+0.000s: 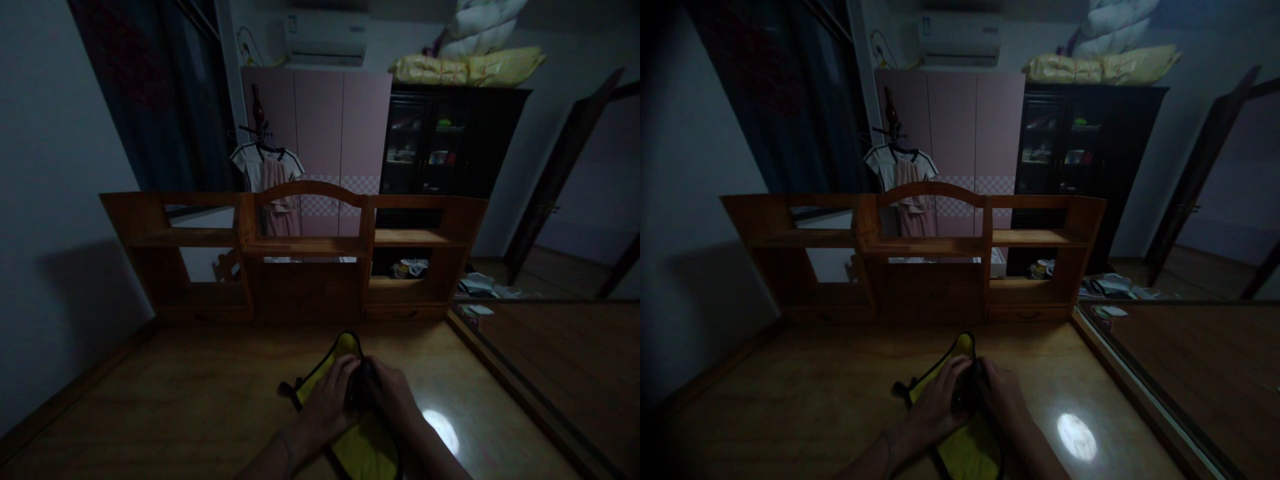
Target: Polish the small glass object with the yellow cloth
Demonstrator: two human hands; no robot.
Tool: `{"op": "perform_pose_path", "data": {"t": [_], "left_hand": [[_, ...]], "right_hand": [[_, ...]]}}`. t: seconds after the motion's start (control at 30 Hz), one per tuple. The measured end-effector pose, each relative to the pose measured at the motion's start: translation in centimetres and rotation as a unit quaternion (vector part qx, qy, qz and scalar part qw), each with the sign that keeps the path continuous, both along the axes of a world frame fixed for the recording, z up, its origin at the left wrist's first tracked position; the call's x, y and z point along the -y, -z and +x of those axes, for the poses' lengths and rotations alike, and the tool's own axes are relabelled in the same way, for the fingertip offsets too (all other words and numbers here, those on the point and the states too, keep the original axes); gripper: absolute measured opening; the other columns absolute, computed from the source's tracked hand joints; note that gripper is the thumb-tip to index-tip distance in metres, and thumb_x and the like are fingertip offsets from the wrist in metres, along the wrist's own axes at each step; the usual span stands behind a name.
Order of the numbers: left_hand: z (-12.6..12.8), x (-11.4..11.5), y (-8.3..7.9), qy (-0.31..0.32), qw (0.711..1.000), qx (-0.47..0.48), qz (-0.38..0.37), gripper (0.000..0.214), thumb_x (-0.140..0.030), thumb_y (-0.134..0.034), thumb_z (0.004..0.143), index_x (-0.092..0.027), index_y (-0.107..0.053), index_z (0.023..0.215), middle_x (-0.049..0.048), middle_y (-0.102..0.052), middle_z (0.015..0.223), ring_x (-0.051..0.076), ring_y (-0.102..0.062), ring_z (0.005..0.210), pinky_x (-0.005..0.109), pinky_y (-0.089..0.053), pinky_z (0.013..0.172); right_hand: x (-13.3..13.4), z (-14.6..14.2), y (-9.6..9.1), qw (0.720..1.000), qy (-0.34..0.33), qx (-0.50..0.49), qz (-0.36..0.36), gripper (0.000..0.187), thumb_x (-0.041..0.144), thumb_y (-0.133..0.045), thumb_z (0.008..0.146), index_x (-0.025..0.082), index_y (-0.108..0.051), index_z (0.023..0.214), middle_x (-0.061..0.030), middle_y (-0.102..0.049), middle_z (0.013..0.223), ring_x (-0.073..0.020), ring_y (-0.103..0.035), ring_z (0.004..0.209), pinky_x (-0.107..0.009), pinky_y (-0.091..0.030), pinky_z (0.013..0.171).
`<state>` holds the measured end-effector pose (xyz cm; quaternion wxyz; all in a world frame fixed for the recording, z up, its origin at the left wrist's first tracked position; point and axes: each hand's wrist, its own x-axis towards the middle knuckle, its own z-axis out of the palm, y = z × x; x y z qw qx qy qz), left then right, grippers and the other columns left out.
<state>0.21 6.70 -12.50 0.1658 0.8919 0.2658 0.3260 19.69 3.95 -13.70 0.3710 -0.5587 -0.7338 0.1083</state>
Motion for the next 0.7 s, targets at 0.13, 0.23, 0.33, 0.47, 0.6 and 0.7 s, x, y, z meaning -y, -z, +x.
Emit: {"op": "perform_pose_path", "data": {"t": [0.13, 0.23, 0.33, 0.47, 0.6, 0.7], "left_hand": [[-0.1, -0.1, 0.2, 0.005, 1.0, -0.003, 0.016, 0.083, -0.017, -0.069, 0.068, -0.022, -0.028, 0.14, 0.0109, -0.037, 0.142, 0.027, -0.037, 0.132, 0.044, -0.04, 0.108], [-0.1, -0.2, 0.6, 0.003, 0.999, 0.01, 0.035, 0.081, -0.018, -0.069, 0.067, -0.02, -0.03, 0.137, 0.0122, -0.039, 0.14, 0.028, -0.038, 0.131, 0.046, -0.039, 0.109], [0.0, -0.2, 0.8, -0.001, 0.999, 0.021, 0.035, 0.08, -0.018, -0.069, 0.066, -0.02, -0.03, 0.136, 0.0123, -0.041, 0.138, 0.028, -0.039, 0.13, 0.045, -0.039, 0.108], [0.2, -0.1, 0.8, -0.007, 0.999, 0.036, 0.034, 0.077, -0.018, -0.068, 0.068, -0.02, -0.031, 0.135, 0.0124, -0.041, 0.138, 0.028, -0.04, 0.129, 0.047, -0.04, 0.107], [0.3, 0.0, 0.5, -0.012, 0.998, 0.05, 0.033, 0.071, -0.019, -0.066, 0.072, -0.021, -0.031, 0.134, 0.0124, -0.041, 0.138, 0.027, -0.039, 0.13, 0.047, -0.04, 0.107], [0.3, 0.0, 0.4, -0.016, 0.998, 0.051, 0.038, 0.068, -0.02, -0.065, 0.075, -0.021, -0.031, 0.134, 0.0123, -0.04, 0.138, 0.026, -0.038, 0.131, 0.047, -0.039, 0.108]], "right_hand": [[0.0, -0.2, 0.0, 1.0, 0.004, -0.013, -0.017, 0.025, 0.018, -0.045, 0.087, 0.02, -0.055, 0.11, -0.0042, -0.068, 0.088, -0.0175, -0.064, 0.074, -0.025, -0.044, 0.066], [0.0, -0.3, -0.2, 1.0, 0.004, -0.02, -0.022, 0.026, 0.017, -0.046, 0.085, 0.02, -0.056, 0.109, -0.0039, -0.067, 0.088, -0.0178, -0.063, 0.075, -0.025, -0.044, 0.066], [0.2, -0.5, -0.6, 0.999, 0.0, -0.039, -0.023, 0.027, 0.014, -0.048, 0.082, 0.021, -0.056, 0.107, -0.0036, -0.067, 0.091, -0.0174, -0.063, 0.078, -0.025, -0.044, 0.069], [0.4, -0.8, -1.1, 0.999, 0.001, -0.052, -0.014, 0.024, 0.014, -0.049, 0.081, 0.02, -0.056, 0.103, -0.0036, -0.066, 0.09, -0.0184, -0.062, 0.08, -0.025, -0.043, 0.07], [0.5, -1.2, -1.2, 0.997, -0.021, -0.067, -0.041, 0.017, 0.017, -0.047, 0.086, 0.019, -0.055, 0.101, -0.0034, -0.066, 0.085, -0.0186, -0.062, 0.076, -0.025, -0.043, 0.065], [0.5, -1.3, -1.1, 0.994, -0.039, -0.082, -0.054, 0.021, 0.018, -0.043, 0.089, 0.019, -0.055, 0.105, -0.0045, -0.067, 0.088, -0.0193, -0.063, 0.079, -0.026, -0.045, 0.069]]}}
